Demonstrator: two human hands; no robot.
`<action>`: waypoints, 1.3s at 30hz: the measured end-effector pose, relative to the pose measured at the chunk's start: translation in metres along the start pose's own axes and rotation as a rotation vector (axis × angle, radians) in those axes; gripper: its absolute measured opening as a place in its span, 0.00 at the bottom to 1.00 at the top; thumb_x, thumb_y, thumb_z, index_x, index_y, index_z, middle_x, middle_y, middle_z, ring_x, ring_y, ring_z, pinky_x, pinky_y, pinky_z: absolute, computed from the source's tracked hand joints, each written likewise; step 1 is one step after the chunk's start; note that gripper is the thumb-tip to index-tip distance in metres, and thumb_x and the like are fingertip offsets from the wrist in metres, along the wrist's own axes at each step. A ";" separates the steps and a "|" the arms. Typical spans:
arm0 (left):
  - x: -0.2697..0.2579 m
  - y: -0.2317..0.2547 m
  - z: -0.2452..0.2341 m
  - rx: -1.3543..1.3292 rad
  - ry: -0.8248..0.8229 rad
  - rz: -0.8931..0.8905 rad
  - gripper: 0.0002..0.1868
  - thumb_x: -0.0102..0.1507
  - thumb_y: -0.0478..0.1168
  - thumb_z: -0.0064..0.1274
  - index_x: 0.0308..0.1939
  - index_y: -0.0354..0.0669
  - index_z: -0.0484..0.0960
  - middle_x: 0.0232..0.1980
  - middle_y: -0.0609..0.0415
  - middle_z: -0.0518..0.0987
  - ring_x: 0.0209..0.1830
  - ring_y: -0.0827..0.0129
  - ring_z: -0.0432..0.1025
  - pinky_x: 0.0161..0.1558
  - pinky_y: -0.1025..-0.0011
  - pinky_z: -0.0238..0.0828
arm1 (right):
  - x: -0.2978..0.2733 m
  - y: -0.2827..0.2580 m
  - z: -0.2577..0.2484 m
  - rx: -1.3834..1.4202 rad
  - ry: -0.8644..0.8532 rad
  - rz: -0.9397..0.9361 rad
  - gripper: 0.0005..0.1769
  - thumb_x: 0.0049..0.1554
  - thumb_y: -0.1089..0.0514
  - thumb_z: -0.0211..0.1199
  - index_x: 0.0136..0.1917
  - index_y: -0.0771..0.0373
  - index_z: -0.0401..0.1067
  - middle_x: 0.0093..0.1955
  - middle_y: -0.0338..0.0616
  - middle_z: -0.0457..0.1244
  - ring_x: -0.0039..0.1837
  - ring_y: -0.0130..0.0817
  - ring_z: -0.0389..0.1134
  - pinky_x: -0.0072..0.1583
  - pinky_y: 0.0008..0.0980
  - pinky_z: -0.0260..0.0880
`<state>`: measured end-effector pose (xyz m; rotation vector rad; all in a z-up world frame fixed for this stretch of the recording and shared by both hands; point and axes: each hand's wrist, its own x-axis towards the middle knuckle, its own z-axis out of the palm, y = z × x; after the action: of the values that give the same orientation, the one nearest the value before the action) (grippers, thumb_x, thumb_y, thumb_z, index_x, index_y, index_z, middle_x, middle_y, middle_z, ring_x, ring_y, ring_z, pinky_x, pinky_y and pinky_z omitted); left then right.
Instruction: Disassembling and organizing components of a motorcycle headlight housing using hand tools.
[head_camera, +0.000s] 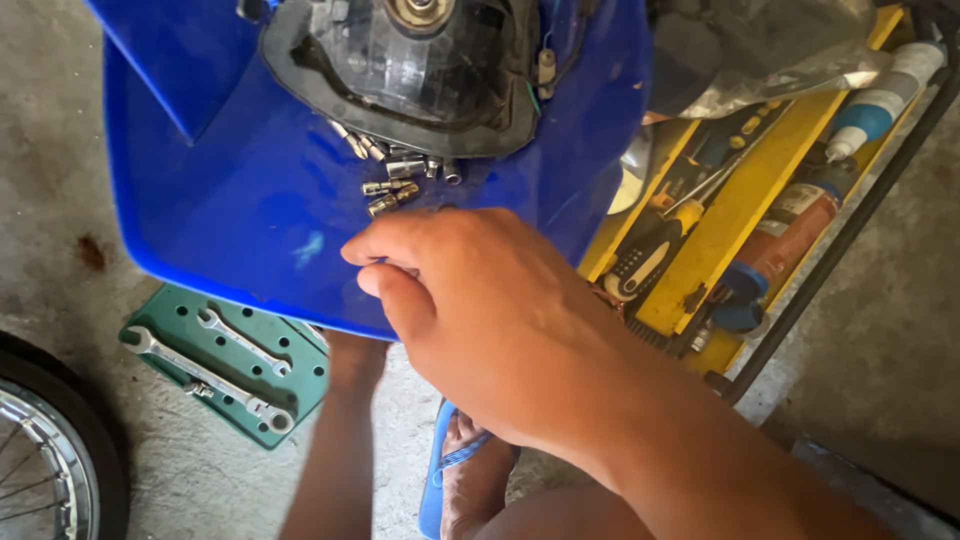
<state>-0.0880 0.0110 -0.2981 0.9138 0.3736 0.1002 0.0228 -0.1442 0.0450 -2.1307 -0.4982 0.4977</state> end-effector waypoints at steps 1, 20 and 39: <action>-0.002 -0.013 -0.004 -0.003 0.001 0.001 0.27 0.67 0.42 0.57 0.68 0.42 0.70 0.60 0.56 0.77 0.58 0.69 0.73 0.55 0.68 0.73 | 0.000 -0.001 0.001 -0.003 -0.002 0.000 0.14 0.62 0.55 0.57 0.57 0.60 0.77 0.48 0.48 0.72 0.47 0.42 0.75 0.51 0.40 0.73; -0.024 0.066 0.003 -0.181 0.263 -0.515 0.18 0.67 0.38 0.41 0.59 0.38 0.76 0.53 0.52 0.80 0.50 0.64 0.75 0.51 0.65 0.72 | 0.003 -0.003 0.001 -0.002 -0.069 0.123 0.14 0.62 0.53 0.58 0.58 0.56 0.78 0.44 0.44 0.74 0.43 0.33 0.75 0.46 0.33 0.75; -0.004 0.036 -0.026 0.610 0.453 -0.400 0.18 0.64 0.39 0.61 0.53 0.29 0.86 0.42 0.49 0.86 0.37 0.66 0.76 0.38 0.69 0.72 | 0.007 -0.012 0.001 -0.024 -0.071 0.104 0.15 0.62 0.53 0.59 0.59 0.55 0.79 0.45 0.43 0.75 0.45 0.31 0.75 0.47 0.32 0.75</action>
<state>-0.0979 0.0513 -0.2831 1.3987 1.0388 -0.1910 0.0262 -0.1336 0.0527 -2.1757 -0.4363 0.6304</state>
